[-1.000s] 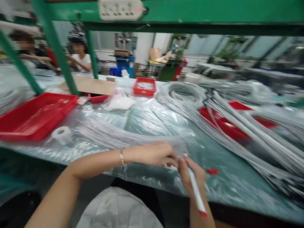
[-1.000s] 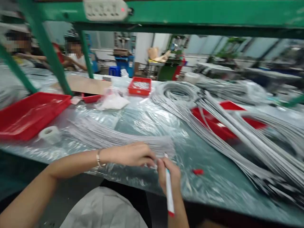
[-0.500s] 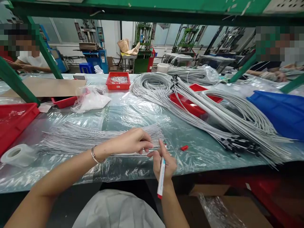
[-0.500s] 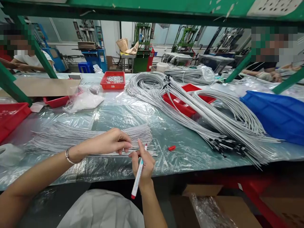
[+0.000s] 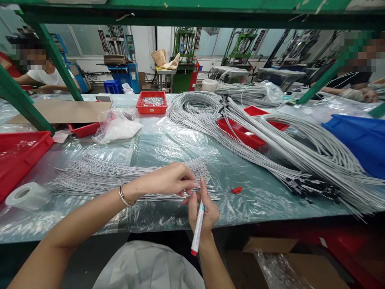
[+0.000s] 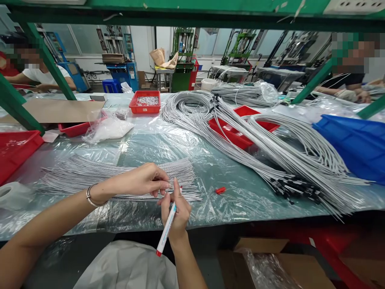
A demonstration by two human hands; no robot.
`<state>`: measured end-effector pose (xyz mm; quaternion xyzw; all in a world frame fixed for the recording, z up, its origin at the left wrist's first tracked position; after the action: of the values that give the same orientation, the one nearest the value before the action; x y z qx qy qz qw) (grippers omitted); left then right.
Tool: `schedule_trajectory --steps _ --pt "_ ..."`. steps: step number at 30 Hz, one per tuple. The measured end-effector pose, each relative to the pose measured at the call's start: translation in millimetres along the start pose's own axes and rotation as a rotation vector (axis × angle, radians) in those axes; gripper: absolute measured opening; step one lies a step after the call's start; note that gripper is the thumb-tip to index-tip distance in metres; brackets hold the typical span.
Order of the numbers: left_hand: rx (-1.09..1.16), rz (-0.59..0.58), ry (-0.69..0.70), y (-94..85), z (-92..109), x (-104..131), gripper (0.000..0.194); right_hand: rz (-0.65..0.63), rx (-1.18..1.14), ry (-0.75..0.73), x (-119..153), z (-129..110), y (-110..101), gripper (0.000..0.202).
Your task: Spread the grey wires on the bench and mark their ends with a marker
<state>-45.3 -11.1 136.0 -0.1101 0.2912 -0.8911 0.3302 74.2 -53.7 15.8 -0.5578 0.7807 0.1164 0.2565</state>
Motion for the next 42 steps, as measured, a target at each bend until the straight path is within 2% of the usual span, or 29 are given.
schedule_trajectory --steps 6,11,14,17,20,25,29,36,38,40,42 --pt "-0.074 0.020 0.030 2.5 1.6 3.0 0.029 -0.067 -0.062 0.030 1.8 2.0 -4.8 0.051" --pt "-0.076 0.039 0.025 2.8 2.1 5.1 0.031 -0.136 -0.188 0.248 -0.3 7.0 -17.4 0.041" --pt "-0.062 -0.012 0.030 5.3 2.2 5.5 0.030 -0.235 -0.256 0.323 -5.7 10.2 -21.1 0.028" --pt "-0.061 -0.085 0.064 10.3 3.6 5.8 0.026 -0.379 -0.293 0.366 -11.7 9.2 -23.2 0.033" --pt "-0.086 -0.125 0.079 14.5 5.0 5.9 0.025 -0.435 -0.248 0.349 -15.7 4.0 -27.4 0.035" --pt "-0.050 -0.184 0.031 14.0 3.6 6.4 0.023 -0.381 -0.092 0.231 -17.9 -3.1 -34.7 0.036" --pt "-0.047 -0.214 0.004 12.7 1.5 8.9 0.027 -0.391 -0.046 0.218 -19.2 -4.2 -38.3 0.035" --pt "-0.106 -0.121 0.042 17.2 0.2 9.8 0.031 -0.418 -0.019 0.183 -23.5 1.3 -42.0 0.033" --pt "-0.049 -0.111 0.006 16.5 -1.6 9.1 0.031 -0.379 -0.003 0.193 -22.3 0.7 -41.6 0.031" --pt "0.018 -0.101 -0.038 14.2 -2.9 8.6 0.030 -0.279 0.009 0.207 -17.9 -1.3 -41.0 0.025" --pt "0.074 -0.089 -0.066 11.2 -3.2 8.0 0.029 -0.170 0.020 0.205 -10.8 -4.0 -40.3 0.030"
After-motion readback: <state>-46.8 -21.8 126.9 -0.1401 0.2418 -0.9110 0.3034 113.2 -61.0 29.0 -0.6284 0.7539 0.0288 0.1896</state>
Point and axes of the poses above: each hand's wrist, its own x-axis away from the middle knuckle, its own y-axis out of the palm, z = x × y, the point moved 1 cm from there along -x, towards the middle knuckle, and after that the axes turned 10 degrees about y, right-handed, at the moved point
